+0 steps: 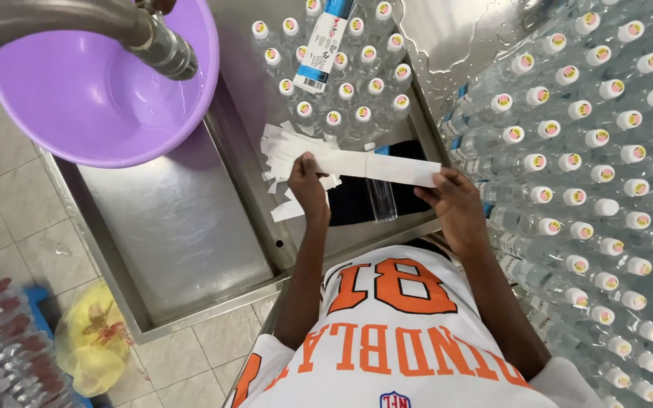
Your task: The person stands at a stainless steel workstation and repeatedly applies white labels to clear plastic water bottles. They pick up a bottle, peel a label from a stack, wrap it around the bottle, and smooth it down before placing the bottle on a nearby rack. The process is repeated for multiple bottles throughout the video.
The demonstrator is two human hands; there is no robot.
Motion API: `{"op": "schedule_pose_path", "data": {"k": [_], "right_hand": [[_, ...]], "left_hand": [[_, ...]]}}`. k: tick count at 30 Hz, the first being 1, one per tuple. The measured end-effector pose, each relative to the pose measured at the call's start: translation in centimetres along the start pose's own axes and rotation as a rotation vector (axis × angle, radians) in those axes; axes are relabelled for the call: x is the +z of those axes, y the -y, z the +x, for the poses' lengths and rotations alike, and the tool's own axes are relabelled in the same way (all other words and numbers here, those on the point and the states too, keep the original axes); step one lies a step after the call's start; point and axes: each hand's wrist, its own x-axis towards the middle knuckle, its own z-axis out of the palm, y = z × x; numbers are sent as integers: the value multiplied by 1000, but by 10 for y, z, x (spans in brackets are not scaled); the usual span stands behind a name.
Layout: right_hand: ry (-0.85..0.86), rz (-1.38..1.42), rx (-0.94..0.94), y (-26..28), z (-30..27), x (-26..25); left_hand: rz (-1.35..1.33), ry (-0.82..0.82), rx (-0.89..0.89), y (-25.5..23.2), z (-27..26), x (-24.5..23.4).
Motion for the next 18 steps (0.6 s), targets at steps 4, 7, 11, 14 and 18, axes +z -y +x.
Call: {"op": "schedule_pose_path", "data": {"k": [4,7,11,14,18], "right_hand": [[-43,-24,-7,-11,-2,-23],[-31,-146,-93,-17,-2,-31],[6,-236,-196,-11,-1,-29],[67,-449,-303,-2,-2,-14],[246,-809,-367,1,-10,25]], "left_hand": [[164,-98,36,37,66,-31],[365,-141,162,61,100,-43],[531,-200,361,57,108,-45],[548,-137,383,27,65,-42],[84,364,-181,7,-20,-36]]}}
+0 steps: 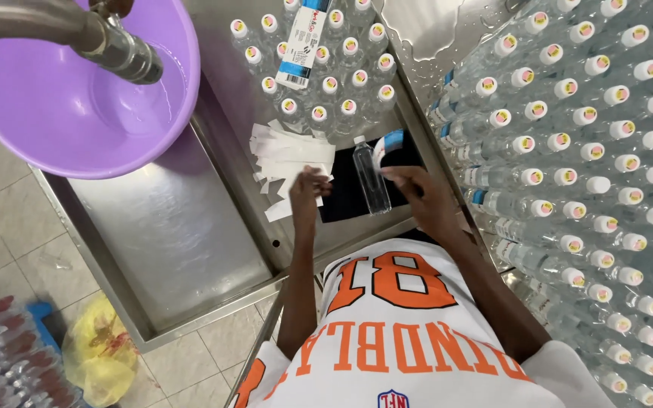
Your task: The person stands at a stainless steel workstation and repeatedly applies white labels to clear plastic water bottles. They pick up a bottle, peel a label from a stack, wrap it around the bottle, and smooth it down before placing the bottle on a nearby rack. The process is repeated for multiple bottles throughout the video.
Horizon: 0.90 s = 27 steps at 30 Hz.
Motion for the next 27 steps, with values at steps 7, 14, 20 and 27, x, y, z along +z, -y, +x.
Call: {"op": "schedule_pose_path", "data": {"k": [7,14,20,27], "right_hand": [[323,-324,-434,-52,-21,25],[181,-178,-93,-80,-27,-11],[52,605,452,-161,-45,-1],[-173,840,696,-136,-31,42]], "left_hand": [[-513,264,-327,-4,-61,14],[-554,79,-365,12,-61,13],[-560,50,-332,45,-63,38],[-456,45,-347,87,-65,50]]}}
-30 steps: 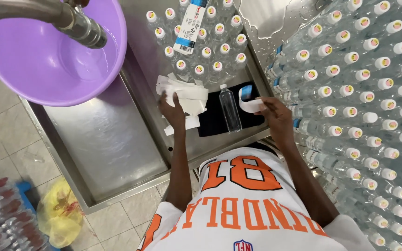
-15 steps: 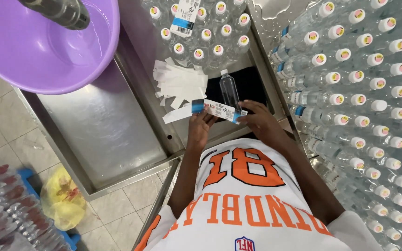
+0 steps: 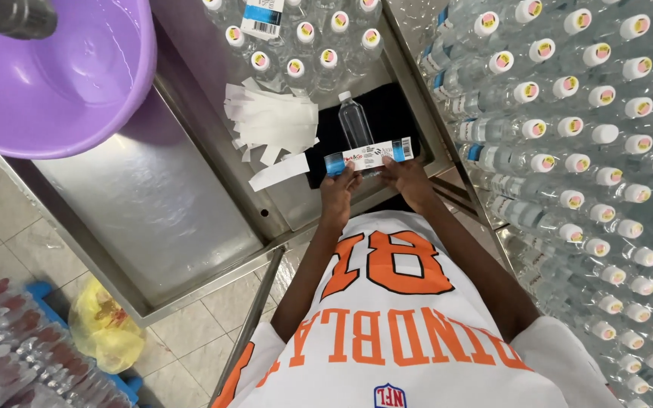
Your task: The person stands at a stainless steel workstation and repeatedly applies white labels to clear plastic water bottles. They pick up a bottle, peel a label from a stack, wrap it around the bottle, and smooth it down before placing the bottle on a nearby rack. The process is repeated for multiple bottles throughout the video.
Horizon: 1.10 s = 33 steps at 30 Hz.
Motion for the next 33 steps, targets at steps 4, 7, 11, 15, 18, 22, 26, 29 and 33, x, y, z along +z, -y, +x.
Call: {"op": "schedule_pose_path", "data": {"k": [4,7,11,15,18,22,26,29,33], "right_hand": [[-46,-238,-101,-25,31,-25],[-114,-505,-117,-25,34,-26],[-140,-563,-131,-49,51,-46],[-125,-499,-123,-49,53,-54],[-107,-323,-122,-47,54,-43],[-120,-339,-99,-51,59,-46],[-117,-305,-114,-61,64,-56],[-118,-301,-122,-64,68,-58],[-132,-333,-120,-85,89,-83]], "left_hand": [[9,-9,-52,11,7,-10],[80,-64,-74,31,25,-28],[151,-109,3,53,50,-41],[132,-170,-14,56,52,-36],[98,-187,-5,55,51,-32],[68,-199,-11,52,49,-30],[72,-198,-10,60,55,-35],[94,-189,-9,63,58,-39],[101,-190,-6,66,61,-41]]}}
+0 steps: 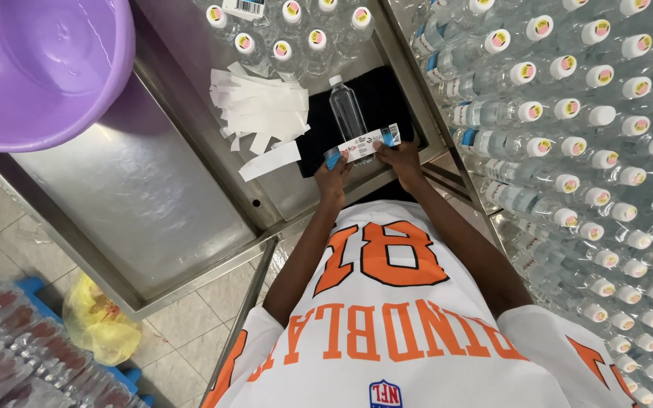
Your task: The person stands at a stainless steel workstation and repeatedly applies white labels to clear plastic water bottles. They pick up a bottle, peel a label from a stack, wrap it around the bottle, and smooth it down before placing the bottle on a nearby rack. The process is repeated for multiple bottles throughout the video.
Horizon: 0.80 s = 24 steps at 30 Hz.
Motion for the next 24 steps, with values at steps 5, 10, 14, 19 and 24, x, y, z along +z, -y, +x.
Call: {"op": "schedule_pose_path", "data": {"k": [5,10,14,19,24], "right_hand": [[-46,-148,2,39,-27,21],[-133,-281,-24,41,-30,33],[-40,-312,6,64,-57,52],[-21,-253,44,41,-45,56],[36,75,-40,55,-48,54]], "left_hand": [[27,-49,24,-1,2,6],[106,-72,74,12,11,14],[26,-85,75,5,-1,19],[-3,-78,64,-9,-15,25],[-91,16,5,-28,-22,18]]}}
